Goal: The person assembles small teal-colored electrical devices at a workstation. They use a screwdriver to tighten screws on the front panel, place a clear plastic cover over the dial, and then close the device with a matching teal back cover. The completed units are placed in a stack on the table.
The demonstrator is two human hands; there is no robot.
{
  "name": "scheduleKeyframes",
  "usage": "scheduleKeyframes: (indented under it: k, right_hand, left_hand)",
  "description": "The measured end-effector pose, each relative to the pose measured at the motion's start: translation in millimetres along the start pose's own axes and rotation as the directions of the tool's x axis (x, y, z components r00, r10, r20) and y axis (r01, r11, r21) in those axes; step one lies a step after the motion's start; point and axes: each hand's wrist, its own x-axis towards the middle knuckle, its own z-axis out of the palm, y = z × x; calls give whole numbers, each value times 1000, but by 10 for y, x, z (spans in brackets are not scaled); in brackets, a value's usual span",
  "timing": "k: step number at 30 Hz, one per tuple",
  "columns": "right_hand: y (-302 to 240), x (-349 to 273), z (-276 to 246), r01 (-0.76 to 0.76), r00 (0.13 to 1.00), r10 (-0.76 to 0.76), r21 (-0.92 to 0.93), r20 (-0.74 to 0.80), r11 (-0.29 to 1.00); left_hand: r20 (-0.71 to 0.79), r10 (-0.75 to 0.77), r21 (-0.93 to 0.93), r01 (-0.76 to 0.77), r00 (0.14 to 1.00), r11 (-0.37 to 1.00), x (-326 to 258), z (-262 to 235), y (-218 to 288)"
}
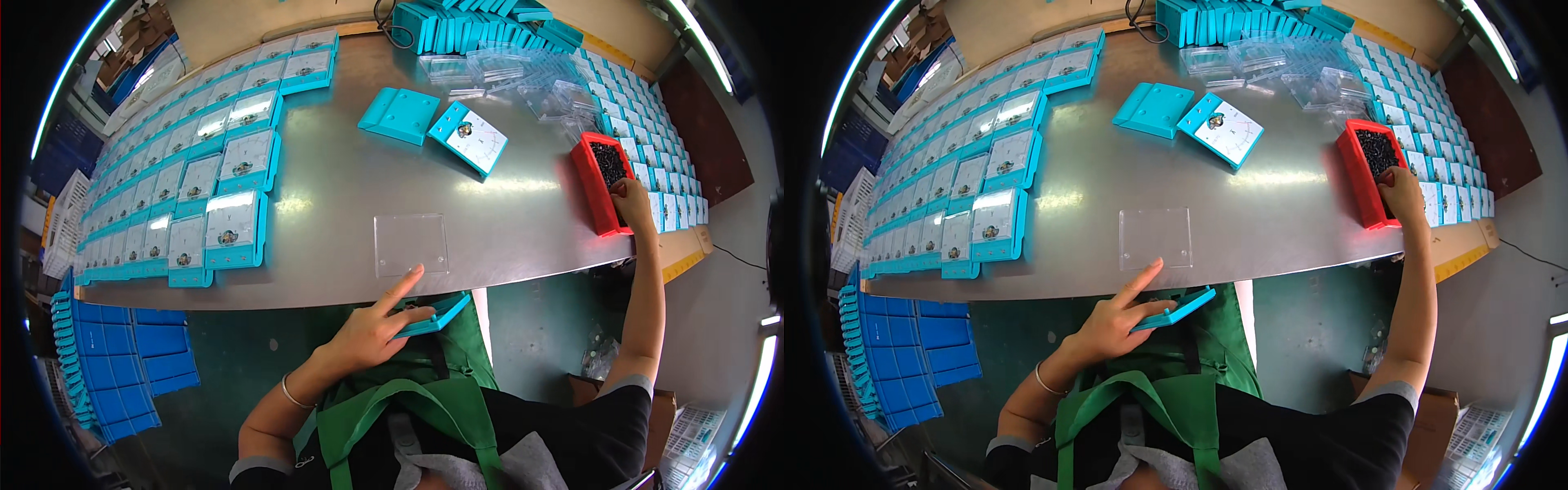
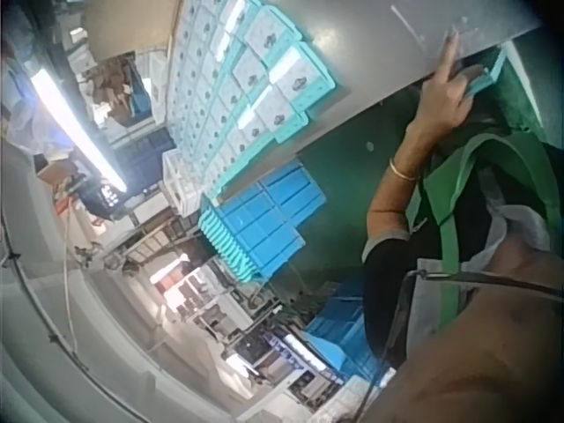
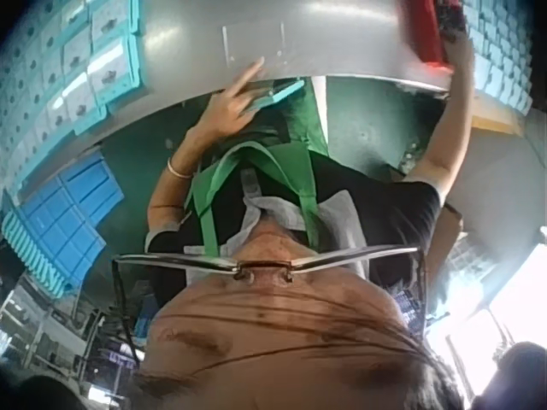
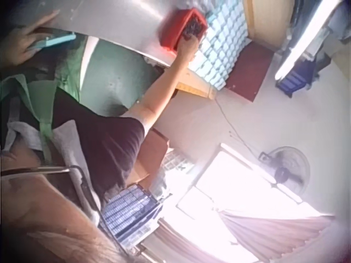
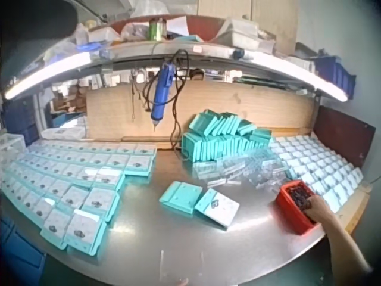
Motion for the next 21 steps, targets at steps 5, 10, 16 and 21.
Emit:
scheduleKeyframes:
  k: [5,10,16,21]
  right_hand:
    - [121,81,90,-24,998,29,-92,58,995]
    - [69,8,6,-11,995,-7,-179,-100,984]
    - [-847,-341,-203,156,972,-69,402,-224,902]
    - [-2021,-940,14,127,918,-370,774,146,620]
  left_hand:
    - [5,-47,-14,47,999,999,-60,-46,-39]
    - [-48,73,78,-69,996,995,30,-38,-99]
    - [-62,33,7,-33,998,999,-23,-44,-84]
    - [-80,6,-1,-6,997,1000,-90,-83,-69]
